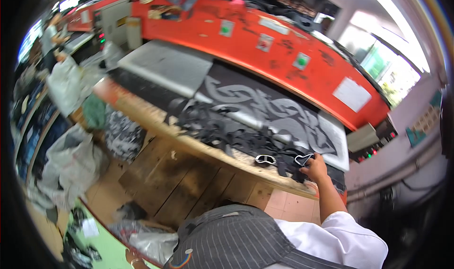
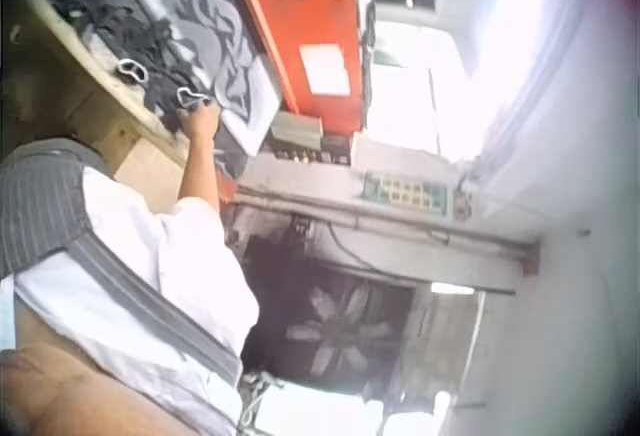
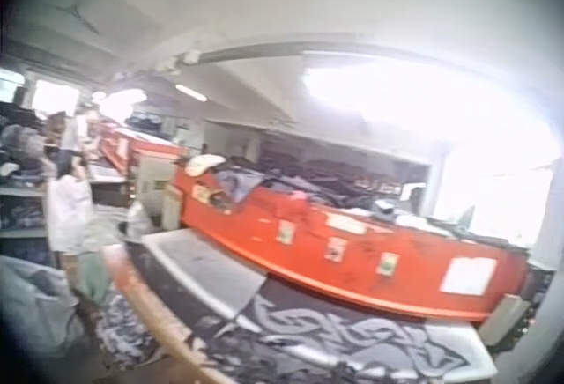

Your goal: Cutting shoe upper components from a sheet of material using a hydraulic press and a metal die.

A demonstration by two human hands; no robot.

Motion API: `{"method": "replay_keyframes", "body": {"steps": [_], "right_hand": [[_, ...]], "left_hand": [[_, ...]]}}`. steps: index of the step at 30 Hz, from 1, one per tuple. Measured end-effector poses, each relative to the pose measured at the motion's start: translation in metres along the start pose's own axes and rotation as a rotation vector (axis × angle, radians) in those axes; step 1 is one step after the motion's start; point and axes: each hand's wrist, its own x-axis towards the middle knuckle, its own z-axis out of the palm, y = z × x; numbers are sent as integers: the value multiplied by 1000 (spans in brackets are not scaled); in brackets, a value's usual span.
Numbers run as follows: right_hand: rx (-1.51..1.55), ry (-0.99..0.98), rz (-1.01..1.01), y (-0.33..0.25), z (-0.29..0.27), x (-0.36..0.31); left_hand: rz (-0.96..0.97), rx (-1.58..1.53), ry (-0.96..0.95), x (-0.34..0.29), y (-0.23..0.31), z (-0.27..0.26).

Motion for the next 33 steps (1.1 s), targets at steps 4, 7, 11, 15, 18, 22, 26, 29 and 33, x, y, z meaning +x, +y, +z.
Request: {"method": "replay_keyframes", "body": {"steps": [4,7,11,15,18,22,26,29,33], "right_hand": [[82,-81,102,36,30,-16],[125,-131,163,19,23,-10],[107,161,-95,-29,8,-5],[472,160,-471,-92,10,7],[595,-45,-560,-128,0,0],[531,-294,-566,-145,-11,0],[522,-421,-583,-147,-15,8],[483,-473,-592,-153,-18,8],[420,-491,-511,-148,-28,2]], "left_hand": [[26,-246,-85,64,106,202],[399,68,-317,3,234,361],[758,197,-631,-84,317,463],[962,363,-770,-106,328,523],[1018,483,-807,-133,336,551],[891,518,-735,-108,339,563],[927,540,-604,-67,379,591],[1009,714,-474,-26,413,623],[1020,992,-372,3,426,671]]}}
